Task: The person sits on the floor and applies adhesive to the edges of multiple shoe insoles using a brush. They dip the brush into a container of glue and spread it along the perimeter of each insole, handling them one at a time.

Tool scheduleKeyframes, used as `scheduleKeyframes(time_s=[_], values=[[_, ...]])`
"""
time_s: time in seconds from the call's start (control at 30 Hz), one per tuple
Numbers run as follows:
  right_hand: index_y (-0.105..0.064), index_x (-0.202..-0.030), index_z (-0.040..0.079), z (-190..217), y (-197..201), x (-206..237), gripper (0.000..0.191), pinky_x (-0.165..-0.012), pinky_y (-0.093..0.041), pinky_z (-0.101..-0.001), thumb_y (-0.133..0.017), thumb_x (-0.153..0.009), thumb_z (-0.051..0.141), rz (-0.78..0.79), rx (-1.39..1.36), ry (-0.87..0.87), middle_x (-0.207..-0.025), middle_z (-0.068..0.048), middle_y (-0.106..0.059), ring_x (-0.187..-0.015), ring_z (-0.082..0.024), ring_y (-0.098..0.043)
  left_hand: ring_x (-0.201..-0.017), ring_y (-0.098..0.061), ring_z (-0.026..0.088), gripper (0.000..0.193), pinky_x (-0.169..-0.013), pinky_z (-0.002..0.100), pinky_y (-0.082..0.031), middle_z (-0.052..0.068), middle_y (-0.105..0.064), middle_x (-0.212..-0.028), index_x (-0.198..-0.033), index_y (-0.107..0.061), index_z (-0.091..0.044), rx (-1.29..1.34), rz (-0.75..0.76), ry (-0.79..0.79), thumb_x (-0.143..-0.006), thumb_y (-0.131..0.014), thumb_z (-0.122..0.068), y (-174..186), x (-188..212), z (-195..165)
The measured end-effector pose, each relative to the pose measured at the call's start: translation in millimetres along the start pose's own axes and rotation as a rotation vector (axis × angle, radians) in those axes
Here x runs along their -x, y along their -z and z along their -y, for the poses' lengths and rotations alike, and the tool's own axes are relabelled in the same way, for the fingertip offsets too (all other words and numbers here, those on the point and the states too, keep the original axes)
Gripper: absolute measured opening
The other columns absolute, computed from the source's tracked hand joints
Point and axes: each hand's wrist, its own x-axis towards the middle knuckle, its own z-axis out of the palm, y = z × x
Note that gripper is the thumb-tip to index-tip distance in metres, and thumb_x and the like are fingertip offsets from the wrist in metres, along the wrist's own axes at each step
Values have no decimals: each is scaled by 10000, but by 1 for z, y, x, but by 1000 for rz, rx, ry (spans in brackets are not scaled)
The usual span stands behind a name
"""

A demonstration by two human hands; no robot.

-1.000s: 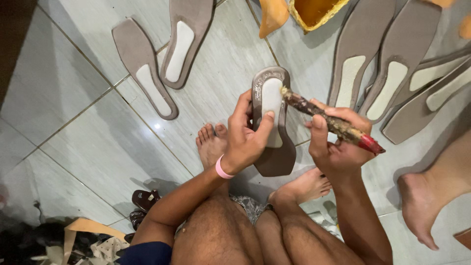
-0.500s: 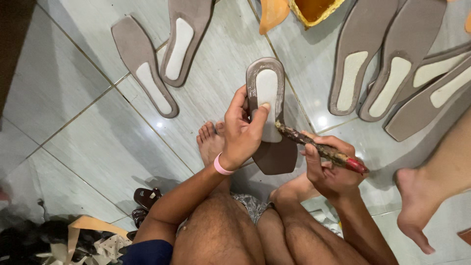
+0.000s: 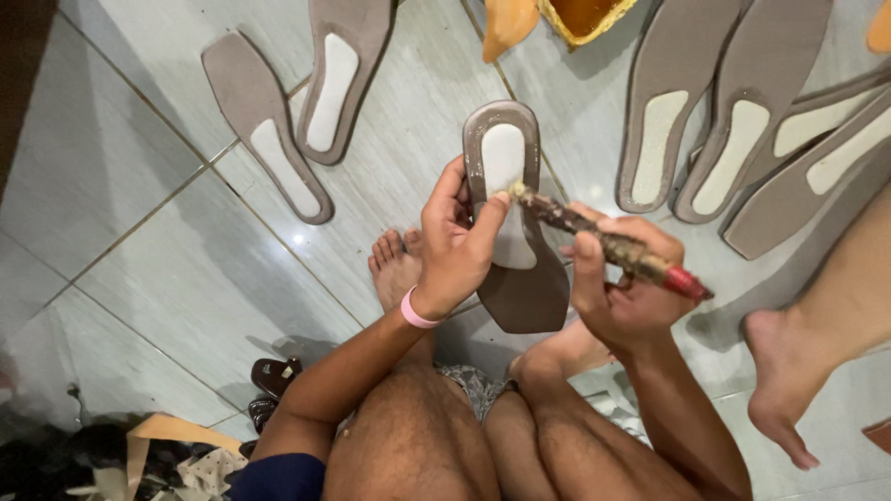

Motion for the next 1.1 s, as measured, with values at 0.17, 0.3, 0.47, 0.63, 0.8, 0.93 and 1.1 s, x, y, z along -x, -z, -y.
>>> scheduleKeyframes(time_s=[0.17, 0.3, 0.47, 0.63, 0.8, 0.93, 1.1], values=[[-574, -1101, -50, 7, 4, 23, 179, -652, -589, -209, -661, -1062, 101, 69, -3, -180, -1078, -218, -759, -763, -134, -734, -1003, -606, 66, 400, -881, 229, -500, 43, -668, -1159, -1402, -531, 63, 0, -40, -15, -1012, -607, 15, 3, -3, 4], [-593, -1083, -59, 11, 17, 40, 198, -635, -583, -218, -680, -1010, 103, 95, 110, -282, -1026, -204, -761, -762, -143, -733, -1073, -621, 87, 371, -948, 242, -503, 55, -678, -1184, -1385, -544, 73, 19, -31, 3, -1024, -605, 13, 3, -3, 5], [-552, -1149, -43, 9, 27, 33, 223, -617, -623, -239, -672, -1030, 102, 87, 38, -217, -972, -217, -751, -736, -164, -744, -1130, -623, 105, 424, -1016, 259, -500, 62, -668, -1230, -1423, -513, 57, -6, 4, 0, -1012, -602, 3, 3, -2, -1], [-447, -1210, -19, 10, 21, -4, 258, -675, -636, -293, -642, -1089, 98, -161, -28, 117, -1007, -255, -625, -783, -235, -769, -1132, -617, 100, 463, -1015, 252, -494, 62, -656, -1248, -1443, -496, 50, -42, 30, -12, -994, -602, 11, 0, -1, -6], [-404, -1245, -25, 9, 21, -48, 275, -685, -655, -262, -627, -1131, 89, -93, 27, 183, -1064, -301, -710, -817, -226, -761, -1065, -617, 79, 452, -945, 232, -502, 46, -671, -1190, -1436, -508, 39, -53, 47, 1, -996, -608, 10, -3, 0, -8], [-409, -1251, -44, 15, 18, -53, 297, -754, -668, -278, -667, -1165, 77, -56, -22, 108, -1137, -294, -700, -898, -246, -769, -980, -608, 68, 406, -859, 220, -502, 37, -678, -1105, -1397, -548, 38, -184, 56, -41, -1002, -631, 6, -3, 1, -11], [-463, -1233, -64, 18, 13, -48, 257, -783, -697, -307, -679, -1141, 40, -50, 85, 88, -1092, -249, -638, -996, -307, -779, -975, -638, 53, 427, -854, 217, -532, 43, -704, -1072, -1405, -520, 40, -221, 65, -81, -996, -620, -26, -5, 3, -18]])
